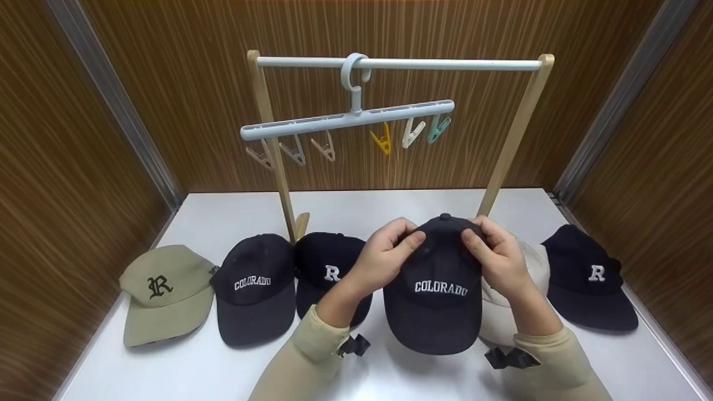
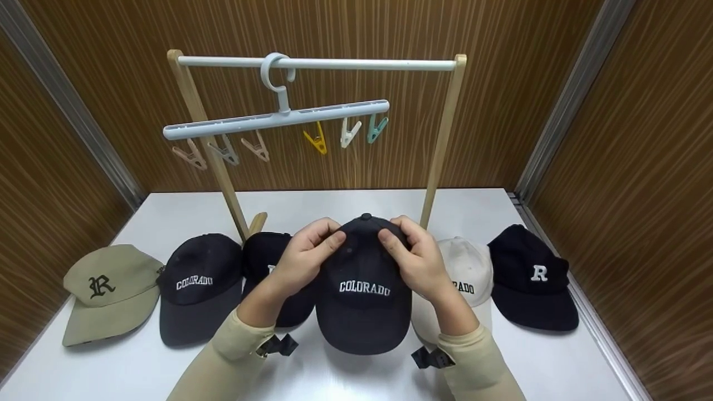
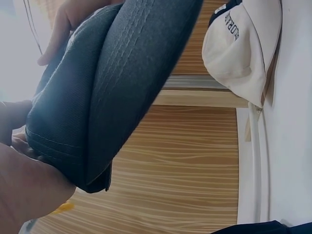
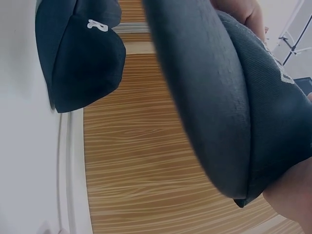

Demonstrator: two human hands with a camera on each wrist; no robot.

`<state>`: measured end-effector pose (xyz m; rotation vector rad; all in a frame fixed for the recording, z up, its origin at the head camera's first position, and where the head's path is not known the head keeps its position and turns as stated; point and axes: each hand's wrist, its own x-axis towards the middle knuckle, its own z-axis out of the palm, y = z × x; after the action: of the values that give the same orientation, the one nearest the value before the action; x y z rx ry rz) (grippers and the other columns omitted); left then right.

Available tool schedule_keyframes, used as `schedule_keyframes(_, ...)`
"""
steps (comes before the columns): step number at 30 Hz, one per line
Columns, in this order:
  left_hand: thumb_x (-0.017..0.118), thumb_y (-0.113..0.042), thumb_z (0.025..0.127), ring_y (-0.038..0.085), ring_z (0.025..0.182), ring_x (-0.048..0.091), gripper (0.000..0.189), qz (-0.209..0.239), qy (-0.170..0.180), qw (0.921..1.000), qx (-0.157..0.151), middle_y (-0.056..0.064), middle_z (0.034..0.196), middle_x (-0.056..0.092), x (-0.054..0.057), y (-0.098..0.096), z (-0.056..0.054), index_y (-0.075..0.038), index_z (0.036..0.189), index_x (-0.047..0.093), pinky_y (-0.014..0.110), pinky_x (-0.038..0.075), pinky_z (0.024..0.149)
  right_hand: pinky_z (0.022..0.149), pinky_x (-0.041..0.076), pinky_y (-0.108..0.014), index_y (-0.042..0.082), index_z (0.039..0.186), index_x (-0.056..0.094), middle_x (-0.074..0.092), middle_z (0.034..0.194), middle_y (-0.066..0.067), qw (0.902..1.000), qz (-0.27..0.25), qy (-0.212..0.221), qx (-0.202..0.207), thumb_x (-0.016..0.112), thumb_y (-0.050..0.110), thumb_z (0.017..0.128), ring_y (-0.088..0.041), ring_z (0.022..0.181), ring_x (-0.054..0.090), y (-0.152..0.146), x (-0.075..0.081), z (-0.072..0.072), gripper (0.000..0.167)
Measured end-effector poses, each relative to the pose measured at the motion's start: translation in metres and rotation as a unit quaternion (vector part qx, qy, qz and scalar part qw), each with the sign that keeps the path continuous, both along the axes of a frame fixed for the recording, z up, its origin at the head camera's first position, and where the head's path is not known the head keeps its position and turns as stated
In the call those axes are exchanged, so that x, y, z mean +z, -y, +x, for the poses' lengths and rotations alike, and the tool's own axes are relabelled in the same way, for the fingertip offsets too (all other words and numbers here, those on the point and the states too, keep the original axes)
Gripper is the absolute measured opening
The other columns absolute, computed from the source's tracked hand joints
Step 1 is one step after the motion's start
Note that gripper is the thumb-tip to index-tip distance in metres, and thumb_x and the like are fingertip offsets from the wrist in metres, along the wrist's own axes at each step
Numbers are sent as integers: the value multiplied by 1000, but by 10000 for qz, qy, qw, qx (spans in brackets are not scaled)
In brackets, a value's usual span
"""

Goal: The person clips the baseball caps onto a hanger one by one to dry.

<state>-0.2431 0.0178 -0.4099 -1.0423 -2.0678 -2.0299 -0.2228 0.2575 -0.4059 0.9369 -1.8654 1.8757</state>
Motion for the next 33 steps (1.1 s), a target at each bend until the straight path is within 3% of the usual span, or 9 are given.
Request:
schedule_keyframes(8, 62, -14, 115, 11, 88, 59, 19, -75, -55, 10000, -11, -4, 92, 61, 3, 1, 4, 1, 106, 69, 29, 50, 82, 64, 56, -21, -22, 105, 58, 72, 93, 1, 9998, 155, 36, -106, 55, -8, 112, -8, 75, 67, -1, 3, 4, 16)
schedule_keyframes(17, 61, -15, 115, 11, 89, 59, 19, -118, -180, 9998, -45, -3, 93, 61, 10, 3, 11, 1, 106, 68, 29, 50, 82, 66, 57, -21, -25, 107, 57, 73, 97, -6, 9994, -169, -217, 232, 55, -9, 111, -11, 79, 69, 2, 7, 10, 17)
schedule_keyframes(33, 65, -15, 114, 9, 88, 61, 18, -143, -339, 9992, -152, -3, 95, 64, 18, 7, 21, 2, 111, 70, 29, 53, 82, 65, 58, -21, -25, 108, 56, 73, 98, -3, 9992, -43, -358, 183, 55, -8, 112, -9, 80, 69, 2, 14, 20, 18)
